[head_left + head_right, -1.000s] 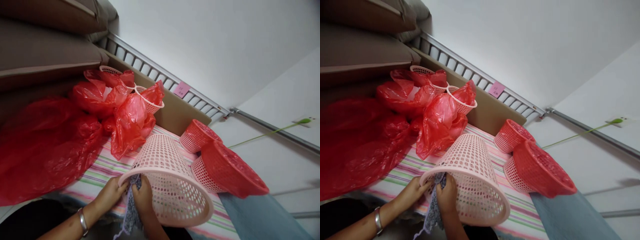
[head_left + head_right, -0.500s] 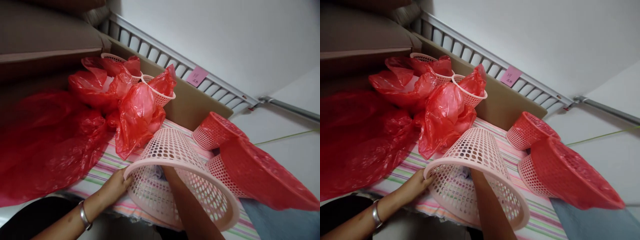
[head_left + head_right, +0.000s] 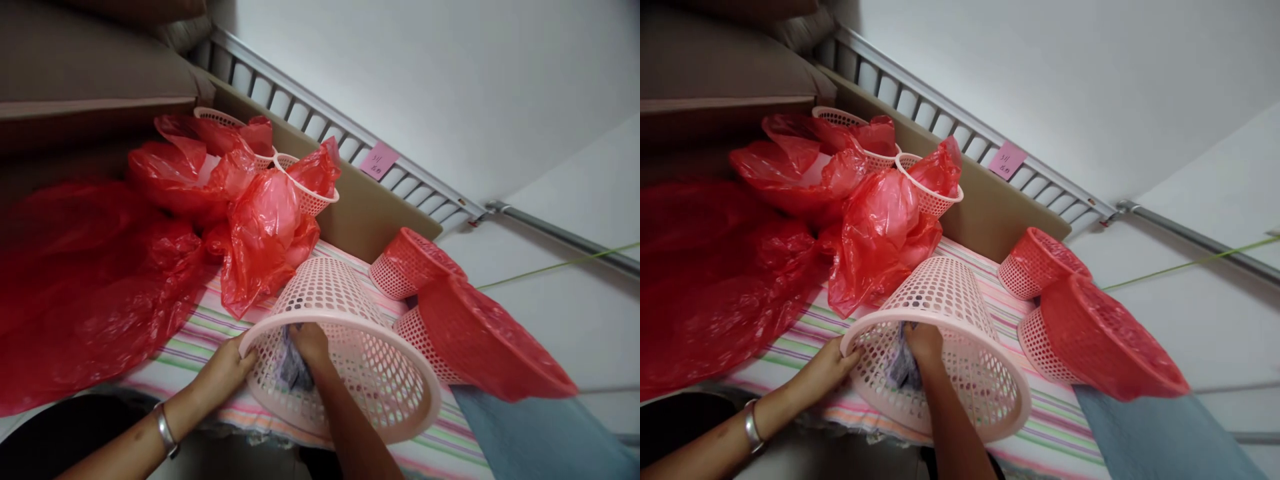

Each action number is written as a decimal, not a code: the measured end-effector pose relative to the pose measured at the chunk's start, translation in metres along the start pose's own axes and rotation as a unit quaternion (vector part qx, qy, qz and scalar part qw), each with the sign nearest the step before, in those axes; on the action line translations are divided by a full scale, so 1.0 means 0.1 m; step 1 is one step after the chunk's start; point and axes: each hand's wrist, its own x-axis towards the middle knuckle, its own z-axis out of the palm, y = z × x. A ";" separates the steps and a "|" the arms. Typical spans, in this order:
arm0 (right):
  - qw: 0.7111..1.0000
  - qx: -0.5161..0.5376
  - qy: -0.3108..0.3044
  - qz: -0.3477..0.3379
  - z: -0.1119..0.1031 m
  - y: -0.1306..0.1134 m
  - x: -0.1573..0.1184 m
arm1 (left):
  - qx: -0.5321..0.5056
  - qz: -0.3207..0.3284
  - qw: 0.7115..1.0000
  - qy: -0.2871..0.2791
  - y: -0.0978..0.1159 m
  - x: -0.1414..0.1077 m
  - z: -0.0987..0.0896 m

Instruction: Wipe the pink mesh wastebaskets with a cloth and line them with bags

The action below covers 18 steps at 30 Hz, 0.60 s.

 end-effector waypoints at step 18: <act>0.996 -0.093 -0.004 -0.013 -0.01 -0.08 -0.10 | 0.027 0.043 0.997 -0.057 0.08 -0.04 -0.08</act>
